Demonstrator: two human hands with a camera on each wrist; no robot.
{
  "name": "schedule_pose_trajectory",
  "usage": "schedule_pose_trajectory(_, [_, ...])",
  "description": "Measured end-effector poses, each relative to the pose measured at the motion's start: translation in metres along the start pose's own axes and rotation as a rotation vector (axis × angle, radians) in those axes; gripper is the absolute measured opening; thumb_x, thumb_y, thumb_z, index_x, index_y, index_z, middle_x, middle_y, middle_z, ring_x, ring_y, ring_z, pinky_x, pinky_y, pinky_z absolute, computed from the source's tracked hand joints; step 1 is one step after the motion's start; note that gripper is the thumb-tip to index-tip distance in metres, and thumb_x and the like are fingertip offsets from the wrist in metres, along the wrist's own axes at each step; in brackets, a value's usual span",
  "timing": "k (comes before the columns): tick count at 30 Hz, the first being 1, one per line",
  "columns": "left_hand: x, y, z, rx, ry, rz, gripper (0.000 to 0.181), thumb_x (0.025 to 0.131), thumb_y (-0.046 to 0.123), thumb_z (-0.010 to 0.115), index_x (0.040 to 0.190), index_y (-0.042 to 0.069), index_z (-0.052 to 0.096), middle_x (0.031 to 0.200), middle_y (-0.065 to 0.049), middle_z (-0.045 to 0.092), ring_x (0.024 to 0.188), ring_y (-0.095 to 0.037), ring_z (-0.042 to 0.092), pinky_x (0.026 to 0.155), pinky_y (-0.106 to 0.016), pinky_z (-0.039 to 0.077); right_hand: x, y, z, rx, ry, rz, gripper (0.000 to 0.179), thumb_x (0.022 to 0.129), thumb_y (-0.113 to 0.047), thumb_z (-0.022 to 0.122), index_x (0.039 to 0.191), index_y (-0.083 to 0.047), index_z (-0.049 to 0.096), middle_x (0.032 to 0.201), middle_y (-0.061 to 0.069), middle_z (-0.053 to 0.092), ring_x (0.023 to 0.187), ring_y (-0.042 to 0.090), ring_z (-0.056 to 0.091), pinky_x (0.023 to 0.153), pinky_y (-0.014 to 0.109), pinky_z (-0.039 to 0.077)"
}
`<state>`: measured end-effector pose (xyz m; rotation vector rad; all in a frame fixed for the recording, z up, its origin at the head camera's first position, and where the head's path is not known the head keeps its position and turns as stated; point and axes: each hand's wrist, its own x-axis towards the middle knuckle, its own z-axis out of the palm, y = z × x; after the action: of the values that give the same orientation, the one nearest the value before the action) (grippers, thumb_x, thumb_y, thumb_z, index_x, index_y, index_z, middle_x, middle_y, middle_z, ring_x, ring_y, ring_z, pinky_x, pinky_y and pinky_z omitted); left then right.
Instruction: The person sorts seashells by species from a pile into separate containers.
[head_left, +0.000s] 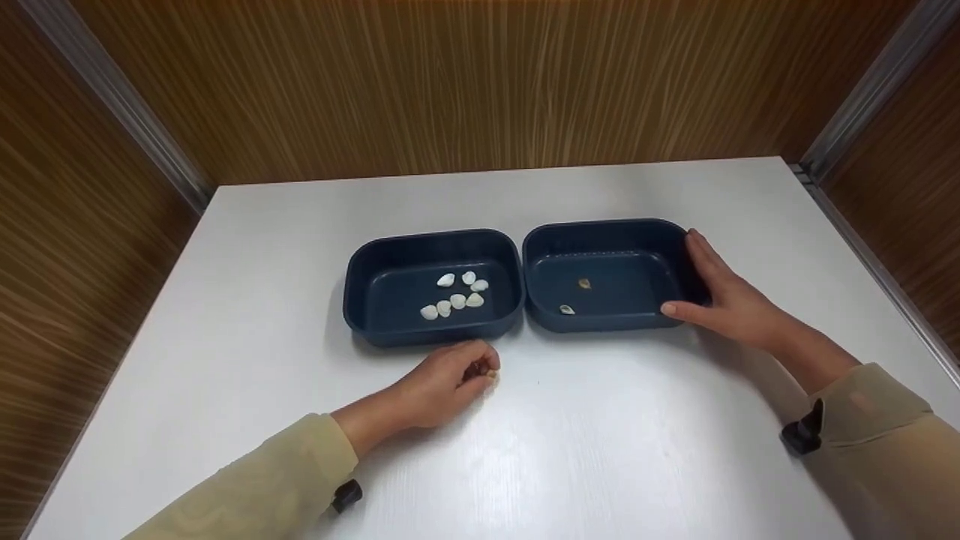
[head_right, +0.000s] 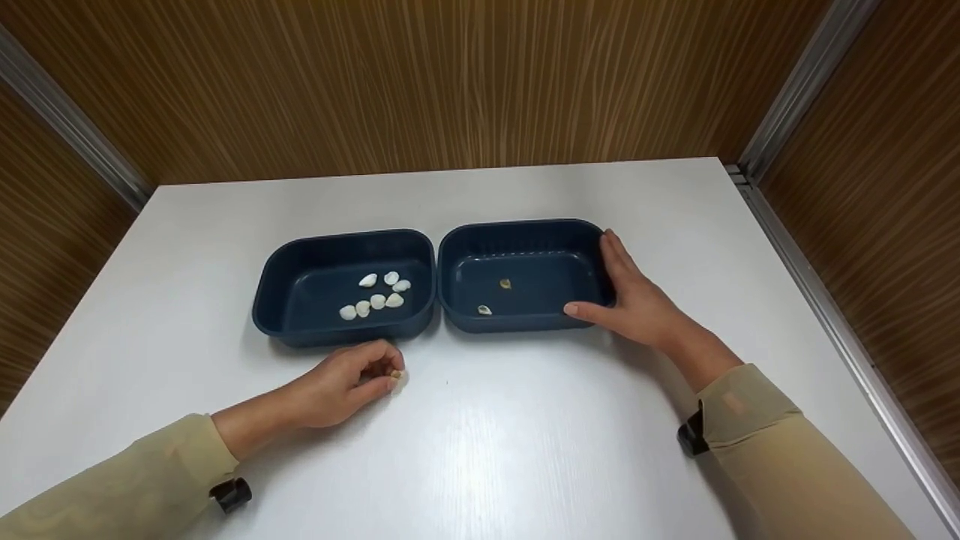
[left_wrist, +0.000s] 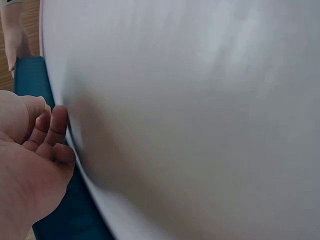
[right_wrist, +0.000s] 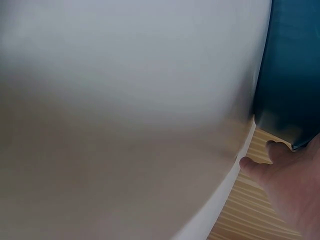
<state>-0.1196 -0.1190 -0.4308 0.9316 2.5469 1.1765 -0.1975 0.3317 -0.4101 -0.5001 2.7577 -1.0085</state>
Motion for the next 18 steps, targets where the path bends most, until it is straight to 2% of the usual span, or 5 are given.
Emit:
schedule_pose_trajectory(5, [0.004,0.011,-0.005,-0.016,-0.003,0.027,0.006,0.105,0.006,0.064,0.11,0.01,0.064,0.101,0.002,0.062,0.093,-0.013,0.06,0.084,-0.031,0.054,0.0,-0.001,0.0,-0.009,-0.001,0.027,0.113,0.098,-0.043,0.076,0.171,-0.021,-0.007,0.178,0.003,-0.012,0.163,0.034,-0.006,0.125,0.069,0.008])
schedule_pose_trajectory(10, [0.01,0.024,-0.013,-0.05,0.011,0.088,0.005,0.105,0.005,0.065,0.109,0.008,0.064,0.102,0.0,0.064,0.095,-0.014,0.062,0.085,-0.035,0.056,0.0,-0.002,0.0,-0.01,-0.001,0.019,0.112,0.098,-0.044,0.075,0.171,-0.02,-0.006,0.178,0.003,-0.012,0.163,0.033,-0.006,0.125,0.069,0.008])
schedule_pose_trajectory(13, [0.016,0.031,-0.018,-0.054,0.019,0.114,0.005,0.105,0.006,0.066,0.11,0.008,0.065,0.102,0.0,0.065,0.095,-0.014,0.061,0.083,-0.034,0.055,0.001,-0.001,0.0,-0.011,0.0,0.015,0.112,0.098,-0.044,0.075,0.171,-0.018,-0.005,0.178,0.003,-0.012,0.163,0.032,-0.006,0.126,0.068,0.008])
schedule_pose_trajectory(18, [0.03,0.041,-0.03,-0.058,0.045,0.122,0.005,0.106,0.008,0.065,0.111,0.008,0.065,0.102,0.0,0.065,0.093,-0.014,0.06,0.08,-0.029,0.052,0.001,0.0,0.001,-0.012,0.001,0.022,0.112,0.097,-0.044,0.075,0.171,-0.019,-0.004,0.178,0.002,-0.011,0.163,0.031,-0.006,0.126,0.067,0.009])
